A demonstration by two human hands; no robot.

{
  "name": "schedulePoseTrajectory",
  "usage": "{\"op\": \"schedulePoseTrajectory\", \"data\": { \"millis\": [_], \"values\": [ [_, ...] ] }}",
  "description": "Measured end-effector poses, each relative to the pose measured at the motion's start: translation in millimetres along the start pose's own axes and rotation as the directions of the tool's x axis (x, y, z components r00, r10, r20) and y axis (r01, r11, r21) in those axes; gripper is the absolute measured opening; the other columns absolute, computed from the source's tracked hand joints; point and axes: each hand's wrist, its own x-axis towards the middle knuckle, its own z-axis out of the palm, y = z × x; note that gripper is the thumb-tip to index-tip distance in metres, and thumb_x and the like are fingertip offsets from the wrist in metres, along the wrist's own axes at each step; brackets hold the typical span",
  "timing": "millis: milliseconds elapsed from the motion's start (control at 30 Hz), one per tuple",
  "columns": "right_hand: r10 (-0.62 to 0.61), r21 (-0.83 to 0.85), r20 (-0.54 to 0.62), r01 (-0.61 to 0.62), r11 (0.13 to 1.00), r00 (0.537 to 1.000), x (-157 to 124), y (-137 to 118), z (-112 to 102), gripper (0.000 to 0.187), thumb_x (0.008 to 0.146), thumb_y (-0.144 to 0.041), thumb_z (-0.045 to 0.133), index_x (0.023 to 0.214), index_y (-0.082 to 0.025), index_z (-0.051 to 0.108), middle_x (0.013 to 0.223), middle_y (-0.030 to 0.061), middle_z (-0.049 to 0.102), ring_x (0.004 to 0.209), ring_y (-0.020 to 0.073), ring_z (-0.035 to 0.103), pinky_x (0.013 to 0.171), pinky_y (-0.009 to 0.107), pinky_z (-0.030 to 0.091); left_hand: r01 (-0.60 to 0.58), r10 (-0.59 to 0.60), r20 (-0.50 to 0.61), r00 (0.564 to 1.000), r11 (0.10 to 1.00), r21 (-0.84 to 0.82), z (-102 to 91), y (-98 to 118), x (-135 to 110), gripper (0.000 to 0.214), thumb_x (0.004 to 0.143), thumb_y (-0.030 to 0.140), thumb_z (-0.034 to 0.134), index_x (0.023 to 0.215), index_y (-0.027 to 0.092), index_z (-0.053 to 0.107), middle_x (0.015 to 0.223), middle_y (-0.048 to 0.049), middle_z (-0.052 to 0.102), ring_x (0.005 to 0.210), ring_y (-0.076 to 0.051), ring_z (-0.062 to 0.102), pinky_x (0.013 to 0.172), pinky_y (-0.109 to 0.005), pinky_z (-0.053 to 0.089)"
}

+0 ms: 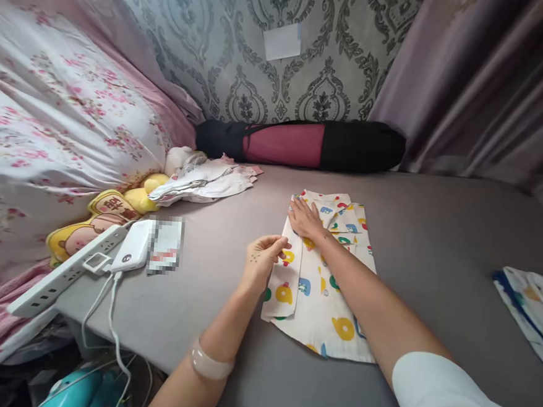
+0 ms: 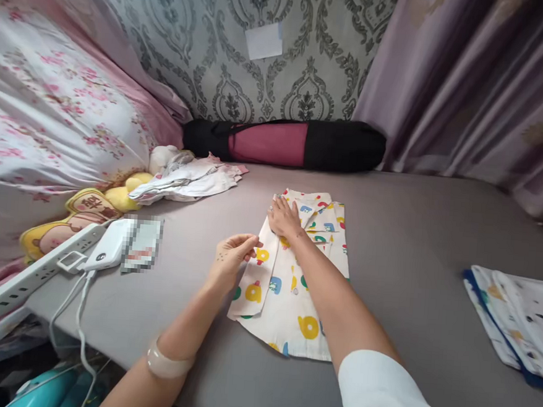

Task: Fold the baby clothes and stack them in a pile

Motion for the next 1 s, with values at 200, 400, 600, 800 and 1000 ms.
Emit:
{"op": "schedulePoseTrajectory", "data": {
  "millis": [200, 400, 600, 800, 1000],
  "values": [
    [0.047, 0.228, -0.107, -0.022, 0.973, 0.993, 0, 14, -19, 0.050, 0.098, -0.026, 0.029, 0.143, -0.011, 0.046, 0.149, 0.0098, 0.047, 0.138, 0.0153, 0.040, 0.115, 0.030, 0.027, -0.029, 0.025, 0.030, 0.999, 0.990, 0.136, -8.0, -7, -3, 0.035, 0.068, 0.050, 0.075, 0.077, 0.016, 0.068, 0.072, -0.0045, 0.070, 0.060, -0.013, 0.061, 0.056, -0.023, 0.043],
    [0.233, 0.162, -0.287, -0.193, 0.968, 0.929, -16, 54, -41, 0.043, 0.093, -0.017, 0.034, 0.123, -0.013, 0.065, 0.126, 0.0100, 0.066, 0.120, 0.0197, 0.056, 0.105, 0.028, 0.038, -0.166, 0.141, 0.097, 0.985, 0.925, 0.341, -15.7, -21, 2, 0.028, 0.079, 0.045, 0.064, 0.083, 0.018, 0.068, 0.078, -0.0045, 0.070, 0.072, -0.017, 0.064, 0.068, -0.029, 0.048],
    [0.370, 0.022, -0.214, -0.374, 0.927, 0.904, -30, 81, -43, 0.029, 0.091, -0.026, 0.047, 0.103, -0.021, 0.072, 0.110, 0.0090, 0.070, 0.108, 0.0242, 0.059, 0.091, 0.033, 0.044, -0.209, 0.182, 0.104, 0.978, 0.801, 0.561, -19.4, -19, 1, 0.019, 0.079, 0.038, 0.061, 0.077, 0.020, 0.066, 0.075, -0.0018, 0.068, 0.075, -0.018, 0.062, 0.070, -0.029, 0.046],
    [0.493, 0.152, -0.152, -0.472, 0.868, 0.857, -27, 77, -45, 0.020, 0.085, -0.037, 0.058, 0.092, -0.023, 0.070, 0.100, 0.0055, 0.071, 0.098, 0.0226, 0.062, 0.081, 0.030, 0.044, -0.184, 0.169, 0.081, 0.982, 0.799, 0.573, -21.4, -17, 4, 0.021, 0.077, 0.040, 0.062, 0.075, 0.019, 0.066, 0.074, -0.0018, 0.067, 0.072, -0.017, 0.061, 0.065, -0.028, 0.046],
    [0.510, 0.295, -0.184, -0.448, 0.844, 0.840, -24, 72, -47, 0.009, 0.076, -0.031, 0.060, 0.072, -0.023, 0.059, 0.080, 0.0019, 0.067, 0.081, 0.0205, 0.061, 0.069, 0.028, 0.043, -0.181, 0.167, 0.076, 0.983, 0.812, 0.554, -25.2, -26, 9, 0.022, 0.077, 0.041, 0.063, 0.076, 0.018, 0.066, 0.074, -0.0017, 0.067, 0.071, -0.017, 0.061, 0.063, -0.028, 0.045]
  ]
}}
